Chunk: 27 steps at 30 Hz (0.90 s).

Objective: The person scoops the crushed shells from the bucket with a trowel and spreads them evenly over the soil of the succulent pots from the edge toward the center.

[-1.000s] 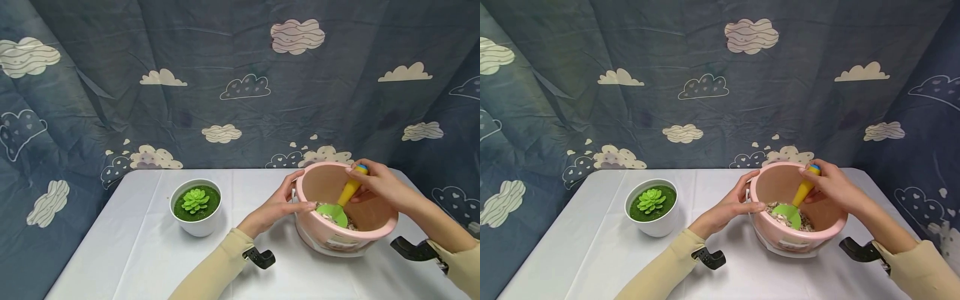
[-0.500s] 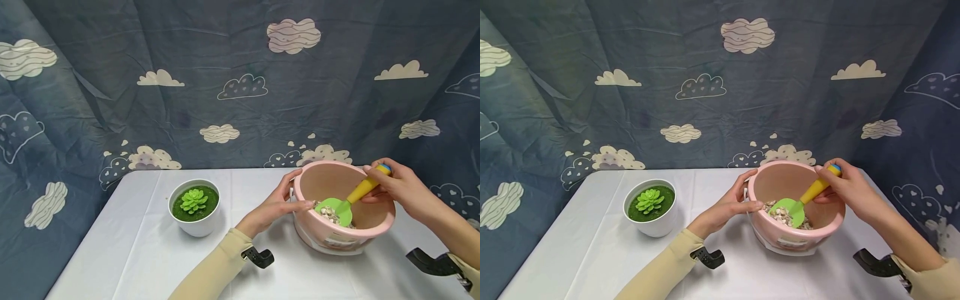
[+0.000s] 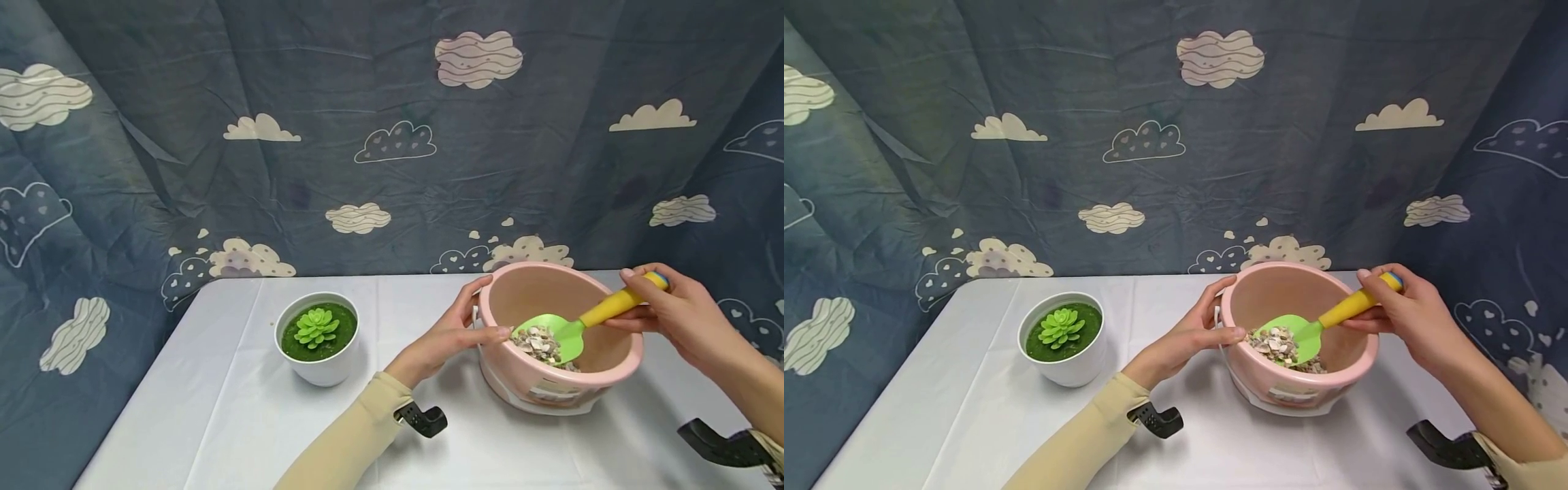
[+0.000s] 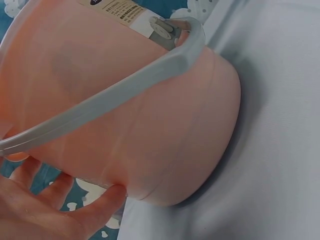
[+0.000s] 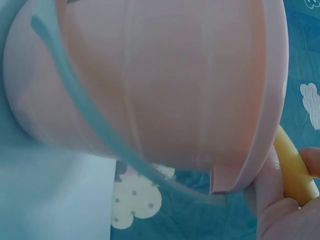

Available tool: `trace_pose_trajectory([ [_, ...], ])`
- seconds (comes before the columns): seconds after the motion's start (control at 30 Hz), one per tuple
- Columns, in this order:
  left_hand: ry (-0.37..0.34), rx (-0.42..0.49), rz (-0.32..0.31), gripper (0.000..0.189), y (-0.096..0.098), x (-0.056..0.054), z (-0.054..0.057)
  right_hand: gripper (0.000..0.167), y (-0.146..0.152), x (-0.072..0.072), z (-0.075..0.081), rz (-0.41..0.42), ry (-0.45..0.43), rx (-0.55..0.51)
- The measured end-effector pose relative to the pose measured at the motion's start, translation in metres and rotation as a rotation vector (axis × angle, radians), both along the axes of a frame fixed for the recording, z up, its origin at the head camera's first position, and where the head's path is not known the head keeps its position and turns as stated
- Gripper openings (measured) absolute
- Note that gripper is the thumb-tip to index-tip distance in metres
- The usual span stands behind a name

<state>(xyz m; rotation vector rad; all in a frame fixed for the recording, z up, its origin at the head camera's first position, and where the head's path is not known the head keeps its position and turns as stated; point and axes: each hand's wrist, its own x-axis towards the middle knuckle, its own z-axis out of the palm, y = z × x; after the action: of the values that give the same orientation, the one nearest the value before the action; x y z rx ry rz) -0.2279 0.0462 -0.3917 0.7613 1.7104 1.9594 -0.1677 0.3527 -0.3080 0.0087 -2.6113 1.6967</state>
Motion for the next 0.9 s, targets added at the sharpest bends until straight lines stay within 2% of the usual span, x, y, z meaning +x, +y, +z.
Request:
trace_pose_trajectory([
  [0.17, -0.019, 0.006, -0.006, 0.078, 0.002, 0.0, 0.001, 0.035, 0.002, 0.004, -0.003, -0.075, 0.017, 0.03],
  [0.33, -0.029, 0.014, -0.011, 0.078, 0.004, -0.001, 0.0, 0.029, 0.006, 0.01, -0.008, -0.104, 0.037, -0.017],
  [0.5, -0.029, 0.011, -0.014, 0.078, 0.003, -0.001, -0.001, 0.028, 0.007, 0.016, -0.013, -0.165, 0.062, -0.021],
  [0.7, -0.022, 0.01, -0.023, 0.077, 0.002, 0.0, -0.001, 0.027, 0.006, 0.023, -0.019, -0.239, 0.074, -0.158],
  [0.9, -0.022, 0.021, -0.019, 0.078, 0.001, 0.0, -0.001, 0.027, 0.005, 0.026, -0.021, -0.232, 0.108, -0.279],
])
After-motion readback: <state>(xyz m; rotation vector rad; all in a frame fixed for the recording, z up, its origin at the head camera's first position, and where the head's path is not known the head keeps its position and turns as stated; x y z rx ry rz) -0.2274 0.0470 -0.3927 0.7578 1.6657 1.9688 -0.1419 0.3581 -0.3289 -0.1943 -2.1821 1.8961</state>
